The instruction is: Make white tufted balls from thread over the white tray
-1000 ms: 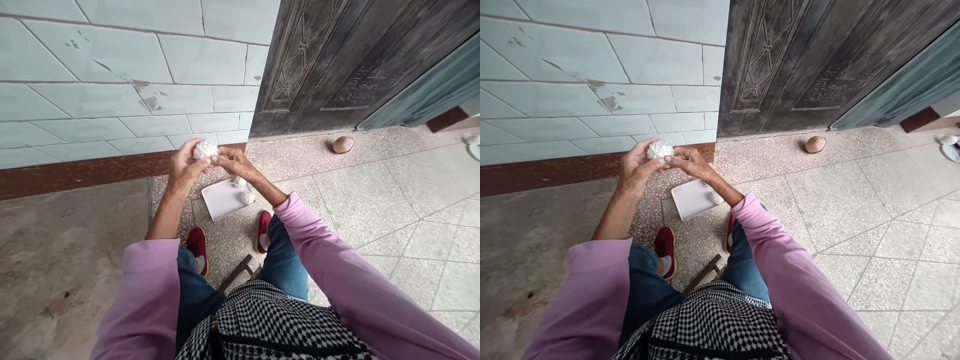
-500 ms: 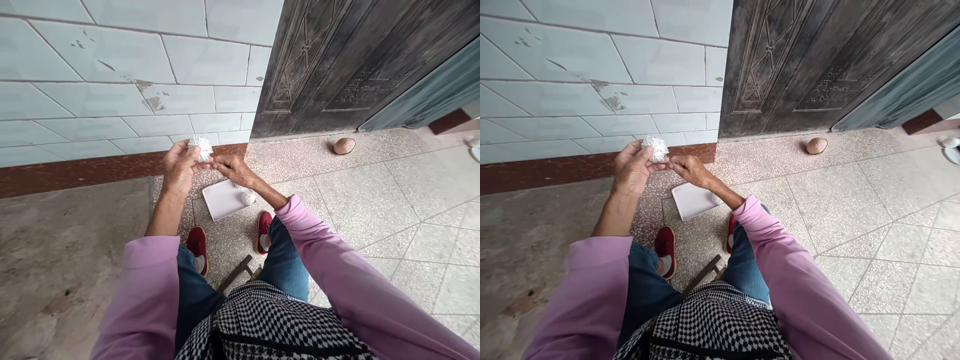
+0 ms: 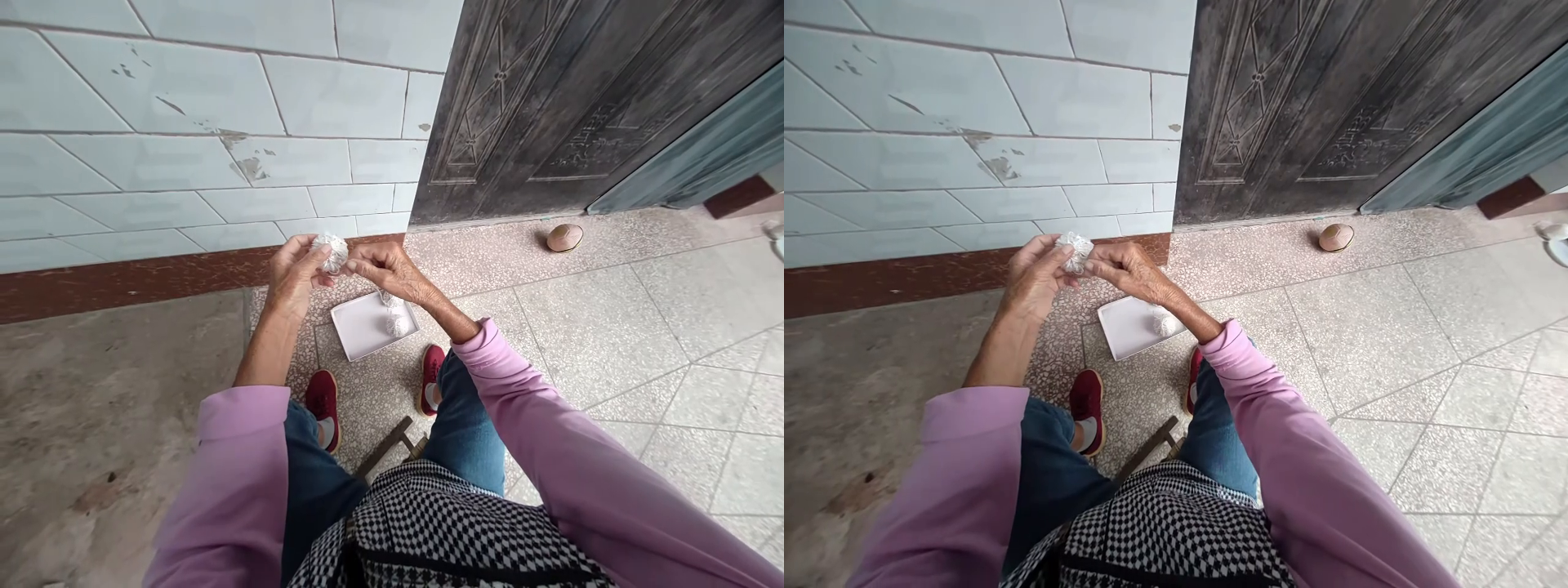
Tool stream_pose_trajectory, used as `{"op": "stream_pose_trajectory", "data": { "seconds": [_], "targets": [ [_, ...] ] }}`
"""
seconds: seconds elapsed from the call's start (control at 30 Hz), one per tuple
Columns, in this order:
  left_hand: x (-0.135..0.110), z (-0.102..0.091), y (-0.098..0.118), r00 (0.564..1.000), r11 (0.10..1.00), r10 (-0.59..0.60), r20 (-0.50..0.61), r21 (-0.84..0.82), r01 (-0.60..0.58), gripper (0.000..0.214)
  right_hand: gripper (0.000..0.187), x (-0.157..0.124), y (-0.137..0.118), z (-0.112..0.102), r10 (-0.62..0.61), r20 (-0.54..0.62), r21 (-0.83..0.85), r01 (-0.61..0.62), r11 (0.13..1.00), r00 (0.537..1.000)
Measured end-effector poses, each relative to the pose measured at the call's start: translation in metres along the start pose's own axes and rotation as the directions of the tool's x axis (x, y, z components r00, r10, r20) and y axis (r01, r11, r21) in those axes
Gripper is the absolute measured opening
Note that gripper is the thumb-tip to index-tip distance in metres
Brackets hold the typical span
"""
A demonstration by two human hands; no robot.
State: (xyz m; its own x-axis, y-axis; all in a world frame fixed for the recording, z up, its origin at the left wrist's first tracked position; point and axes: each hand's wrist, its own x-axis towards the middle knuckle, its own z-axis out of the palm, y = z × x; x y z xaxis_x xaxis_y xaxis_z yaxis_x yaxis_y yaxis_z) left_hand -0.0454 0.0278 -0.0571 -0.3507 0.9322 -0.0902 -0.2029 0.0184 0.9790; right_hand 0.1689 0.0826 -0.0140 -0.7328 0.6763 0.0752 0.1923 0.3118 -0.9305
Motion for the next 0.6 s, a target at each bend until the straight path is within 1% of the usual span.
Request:
{"op": "stream_pose_trajectory", "data": {
  "seconds": [0.07, 0.13, 0.2, 0.27, 0.33, 0.4, 0.5, 0.6],
  "targets": [
    [-0.001, 0.002, 0.003, 1.0, 1.0, -0.01, -0.013, 0.017, 0.01, 0.069, 0.062, -0.002, 0.002, 0.001, 0.013, 0.032, 0.019, -0.013, 1.0, 0.999],
    [-0.004, 0.005, 0.006, 0.999, 0.998, -0.023, 0.023, 0.059, 0.022, 0.068, 0.062, -0.002, 0.004, 0.0, 0.003, 0.018, 0.019, -0.004, 1.0, 1.0],
    [-0.01, 0.009, 0.009, 0.995, 0.996, -0.026, 0.101, 0.086, 0.018, 0.065, 0.061, 0.001, 0.008, -0.005, -0.025, -0.062, 0.024, 0.026, 0.999, 0.998],
    [-0.018, 0.013, 0.013, 0.98, 0.997, -0.028, 0.196, 0.08, 0.013, 0.065, 0.061, 0.006, 0.014, -0.011, -0.063, -0.144, 0.039, 0.069, 0.997, 0.988],
    [-0.023, 0.014, 0.017, 0.961, 0.998, -0.037, 0.275, 0.058, 0.022, 0.065, 0.062, 0.011, 0.022, -0.016, -0.09, -0.185, 0.06, 0.103, 0.993, 0.979],
    [-0.026, 0.013, 0.02, 0.943, 0.998, -0.053, 0.328, 0.039, 0.043, 0.064, 0.065, 0.015, 0.029, -0.018, -0.096, -0.213, 0.096, 0.118, 0.988, 0.972],
    [-0.025, 0.011, 0.021, 0.927, 0.997, -0.068, 0.369, 0.007, 0.071, 0.063, 0.074, 0.019, 0.037, -0.017, -0.069, -0.228, 0.189, 0.113, 0.975, 0.971],
    [-0.022, 0.01, 0.019, 0.925, 0.997, -0.064, 0.376, -0.025, 0.079, 0.062, 0.079, 0.021, 0.041, -0.017, -0.046, -0.203, 0.279, 0.103, 0.955, 0.978]
  ]
}}
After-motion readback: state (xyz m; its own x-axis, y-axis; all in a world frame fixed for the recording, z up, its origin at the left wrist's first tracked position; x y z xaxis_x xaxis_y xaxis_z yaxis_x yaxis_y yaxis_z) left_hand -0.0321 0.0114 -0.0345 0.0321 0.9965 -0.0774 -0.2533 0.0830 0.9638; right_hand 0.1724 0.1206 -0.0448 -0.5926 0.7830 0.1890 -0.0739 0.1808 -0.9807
